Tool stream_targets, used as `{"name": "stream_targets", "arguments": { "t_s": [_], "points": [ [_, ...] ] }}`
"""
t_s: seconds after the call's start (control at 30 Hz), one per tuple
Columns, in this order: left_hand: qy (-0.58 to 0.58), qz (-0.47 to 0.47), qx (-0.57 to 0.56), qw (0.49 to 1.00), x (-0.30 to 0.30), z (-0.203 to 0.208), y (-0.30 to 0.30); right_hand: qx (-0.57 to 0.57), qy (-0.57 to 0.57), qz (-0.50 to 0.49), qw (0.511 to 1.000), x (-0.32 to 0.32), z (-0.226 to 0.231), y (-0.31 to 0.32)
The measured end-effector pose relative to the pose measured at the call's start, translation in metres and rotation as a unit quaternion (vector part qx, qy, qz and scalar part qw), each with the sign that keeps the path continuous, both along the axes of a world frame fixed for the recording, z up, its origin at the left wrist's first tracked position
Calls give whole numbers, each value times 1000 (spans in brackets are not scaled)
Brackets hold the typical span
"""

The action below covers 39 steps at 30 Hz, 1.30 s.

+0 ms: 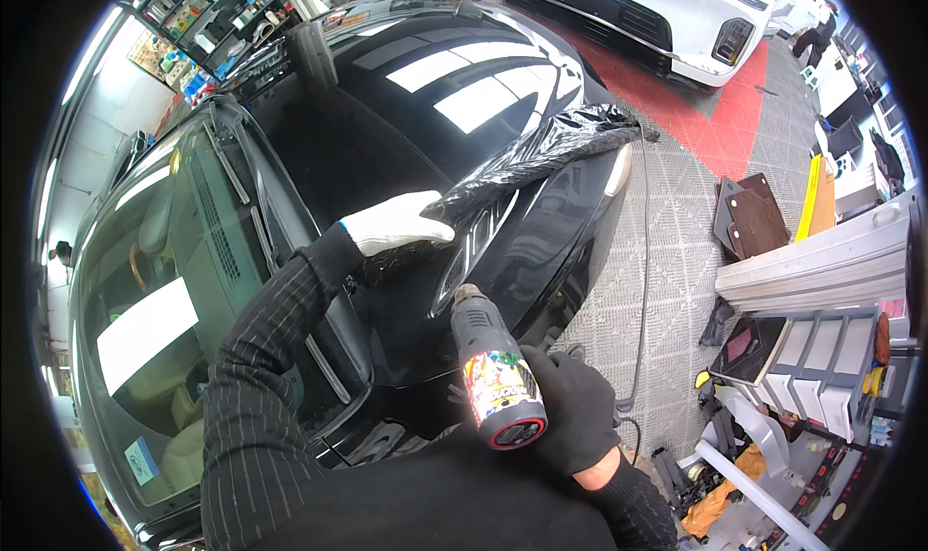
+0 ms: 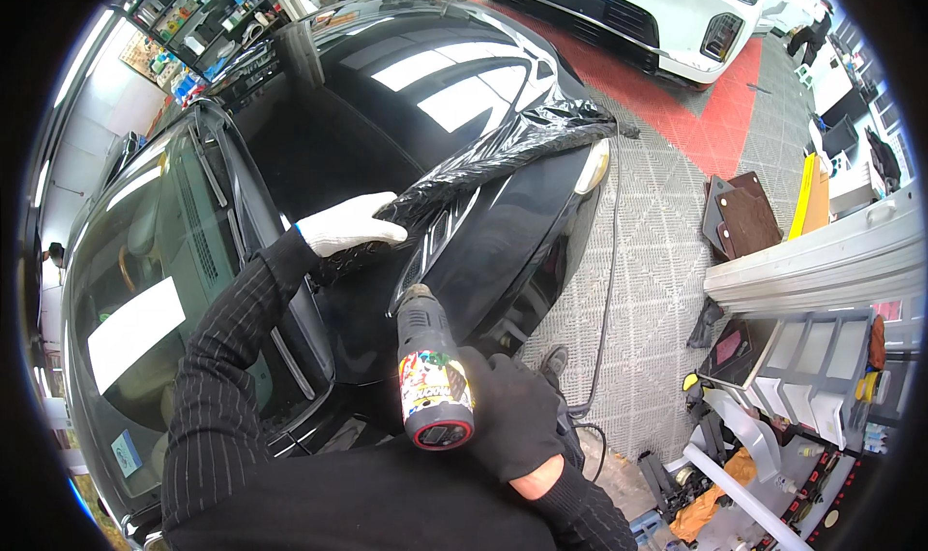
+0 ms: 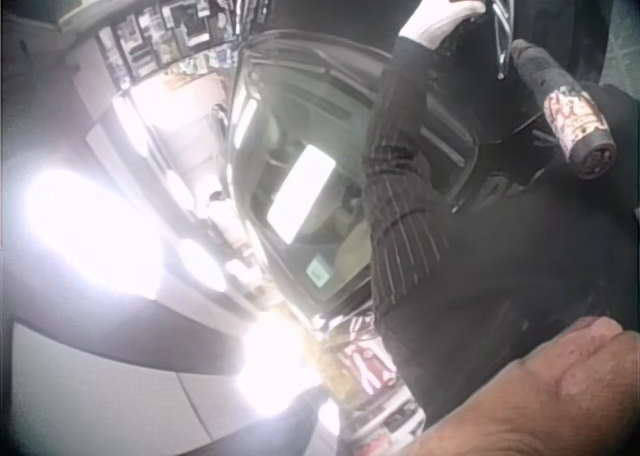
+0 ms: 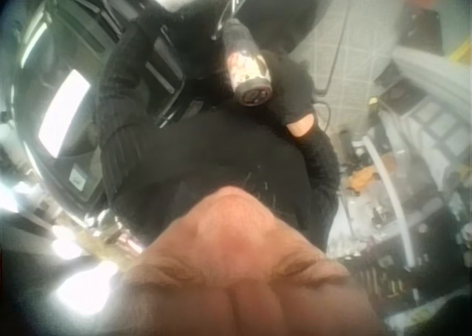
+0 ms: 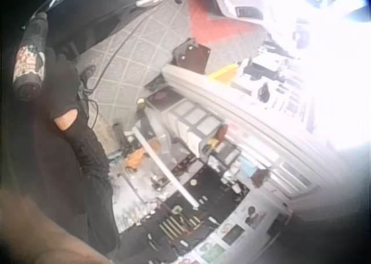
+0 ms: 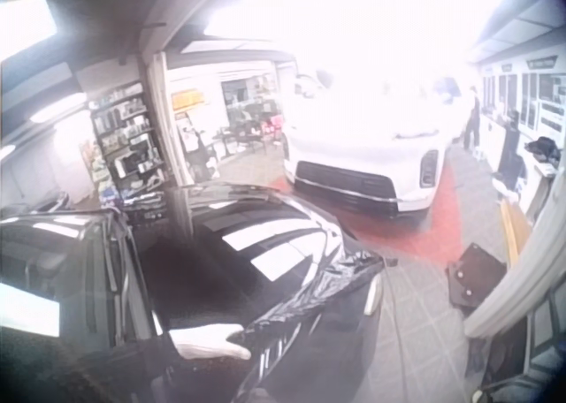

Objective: The person uses a heat gun to warm a black vinyl wrap on the front fender and hood of a black car, then peels the wrap off by hand. The removed wrap is gathered and held as the person continues to heat and remove additional sections.

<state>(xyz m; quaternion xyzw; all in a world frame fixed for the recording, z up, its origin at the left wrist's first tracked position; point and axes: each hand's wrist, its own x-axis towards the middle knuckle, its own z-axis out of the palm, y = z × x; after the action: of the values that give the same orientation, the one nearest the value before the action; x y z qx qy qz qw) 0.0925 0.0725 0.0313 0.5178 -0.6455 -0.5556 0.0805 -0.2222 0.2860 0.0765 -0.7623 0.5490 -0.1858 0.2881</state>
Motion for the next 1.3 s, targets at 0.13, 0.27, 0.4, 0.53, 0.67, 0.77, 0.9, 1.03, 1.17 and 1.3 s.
{"name": "stream_targets", "arguments": {
  "t_s": [0.13,0.27,0.4,0.53,0.67,0.77,0.9,1.03,1.17,1.3],
  "points": [
    [35,-32,-20,999,5,-8,-5,-9,11,3,1000,2,5,-1],
    [65,-18,16,998,9,-9,-4,-2,14,2,1000,6,7,-1],
    [124,19,65,990,7,-4,-1,1,6,-8,1000,9,3,-1],
    [90,5,28,995,5,5,2,-1,-5,-7,1000,10,1,0],
    [89,12,46,995,4,12,3,9,21,-2,1000,8,2,1],
    [74,3,45,996,5,12,3,11,22,0,1000,8,4,1],
    [37,-22,19,999,7,7,1,2,27,13,1000,6,8,2],
    [31,-46,5,998,9,4,-1,4,45,34,998,4,17,5],
    [23,-47,-4,999,8,7,2,-4,27,64,998,-2,25,3],
    [3,-19,3,1000,5,12,5,13,41,89,995,-11,37,2]
  ]
}}
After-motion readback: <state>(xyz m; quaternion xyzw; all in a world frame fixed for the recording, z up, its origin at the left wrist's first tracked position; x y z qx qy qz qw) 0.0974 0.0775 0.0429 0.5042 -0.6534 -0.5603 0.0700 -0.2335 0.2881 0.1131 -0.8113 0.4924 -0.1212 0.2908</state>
